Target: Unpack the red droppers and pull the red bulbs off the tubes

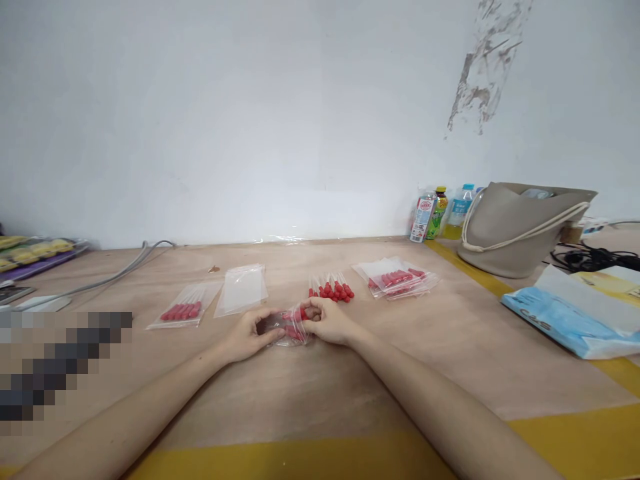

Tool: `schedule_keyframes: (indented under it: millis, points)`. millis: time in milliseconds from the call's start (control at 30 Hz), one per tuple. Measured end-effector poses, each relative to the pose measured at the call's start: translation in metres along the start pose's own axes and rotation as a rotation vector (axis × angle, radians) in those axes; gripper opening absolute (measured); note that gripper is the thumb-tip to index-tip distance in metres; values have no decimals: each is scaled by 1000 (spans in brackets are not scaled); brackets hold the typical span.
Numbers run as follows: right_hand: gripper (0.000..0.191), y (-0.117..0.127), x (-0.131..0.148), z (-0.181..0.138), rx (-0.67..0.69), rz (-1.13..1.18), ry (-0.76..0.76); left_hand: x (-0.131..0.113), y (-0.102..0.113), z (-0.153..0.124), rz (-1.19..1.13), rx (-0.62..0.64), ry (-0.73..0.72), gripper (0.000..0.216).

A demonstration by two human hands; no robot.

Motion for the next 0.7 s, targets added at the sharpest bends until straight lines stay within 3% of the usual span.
schedule_keyframes:
  millis: [67,133,267,367,533,700]
  points:
    - [41,-2,2,-2,53,54,24,-1,0,1,-5,7,-3,34]
    - [38,-6,2,-4,51,65,64,-1,0,1,-4,2,-7,33]
    - [25,-7,2,-2,-83,-65,129,0,-1,2,-5,1,-13,34]
    - [24,1,3,0,-185,-109,71,4,-1,2,-5,-13,15,35]
    - [24,29,12,1,-241,-8,-100,9,2,0,8,-21,42,37]
    - [25,74,28,3,-356,42,-68,7,19,1,127,-17,6,46]
Point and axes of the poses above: each hand's wrist, its own z-axis towards the middle knuckle, its own y-axis out of the back of the hand, x = y × z, the point moved 3 cm from there along z, towards the middle knuckle, and after that the axes turned 8 degrees about -x, right-handed, at the moved point
